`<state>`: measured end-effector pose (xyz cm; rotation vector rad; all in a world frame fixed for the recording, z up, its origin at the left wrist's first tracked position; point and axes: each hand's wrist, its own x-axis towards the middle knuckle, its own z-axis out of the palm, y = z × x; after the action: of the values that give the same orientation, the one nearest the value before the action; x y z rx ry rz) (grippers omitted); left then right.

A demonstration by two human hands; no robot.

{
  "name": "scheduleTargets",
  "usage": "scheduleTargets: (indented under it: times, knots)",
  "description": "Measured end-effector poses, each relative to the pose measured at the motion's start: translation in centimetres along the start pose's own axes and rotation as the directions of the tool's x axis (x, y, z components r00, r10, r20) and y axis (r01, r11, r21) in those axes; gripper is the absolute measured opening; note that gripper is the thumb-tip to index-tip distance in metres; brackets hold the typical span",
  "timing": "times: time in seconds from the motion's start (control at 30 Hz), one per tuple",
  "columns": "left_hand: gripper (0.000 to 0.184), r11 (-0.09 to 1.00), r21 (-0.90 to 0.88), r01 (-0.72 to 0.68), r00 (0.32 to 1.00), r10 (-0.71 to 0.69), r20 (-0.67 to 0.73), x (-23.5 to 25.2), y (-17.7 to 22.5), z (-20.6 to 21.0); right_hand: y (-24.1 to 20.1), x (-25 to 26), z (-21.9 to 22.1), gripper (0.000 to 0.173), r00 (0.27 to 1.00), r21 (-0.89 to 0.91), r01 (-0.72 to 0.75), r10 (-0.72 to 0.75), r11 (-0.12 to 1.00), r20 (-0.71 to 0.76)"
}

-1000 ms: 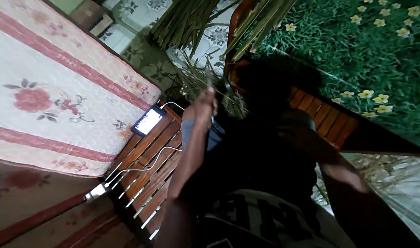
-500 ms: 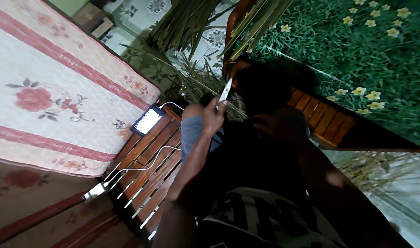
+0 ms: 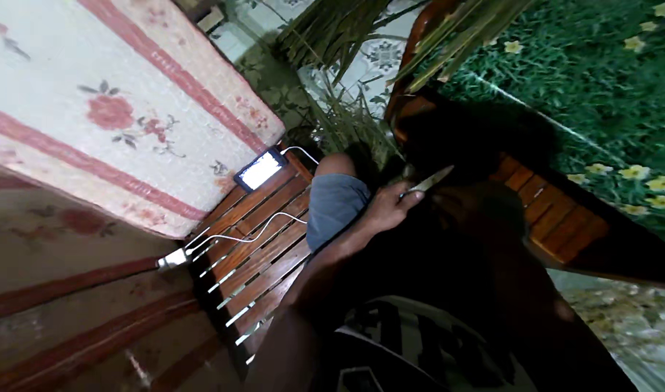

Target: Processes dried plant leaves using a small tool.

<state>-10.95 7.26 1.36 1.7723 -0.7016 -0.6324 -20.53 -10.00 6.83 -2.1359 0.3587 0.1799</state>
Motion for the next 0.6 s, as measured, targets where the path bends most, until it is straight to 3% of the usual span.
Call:
scheduleTargets:
  times: [0.2, 0.37, 0.6]
  knots:
    - [0.043, 0.976, -0.194, 0.100, 0.993, -0.110, -0.044, 0.8, 0.3, -1.1, 0.7, -0.4, -0.6, 0.031, 0.999, -0.046, 0.039, -0.038, 0.998, 0.006]
    - [0.043, 0.836, -0.543, 0.077, 0.974, -0.179, -0.137, 2.8, -0.7, -3.9, 3.4, -2.3, -2.0, 0.033, 0.996, -0.090, 0.069, -0.064, 0.994, 0.059]
    - [0.049, 0.791, -0.612, 0.021, 0.976, -0.148, -0.158, 5.7, -1.7, -6.3, 6.6, -6.8, -4.3, 0.031, 0.988, -0.150, -0.119, 0.132, 0.981, 0.079]
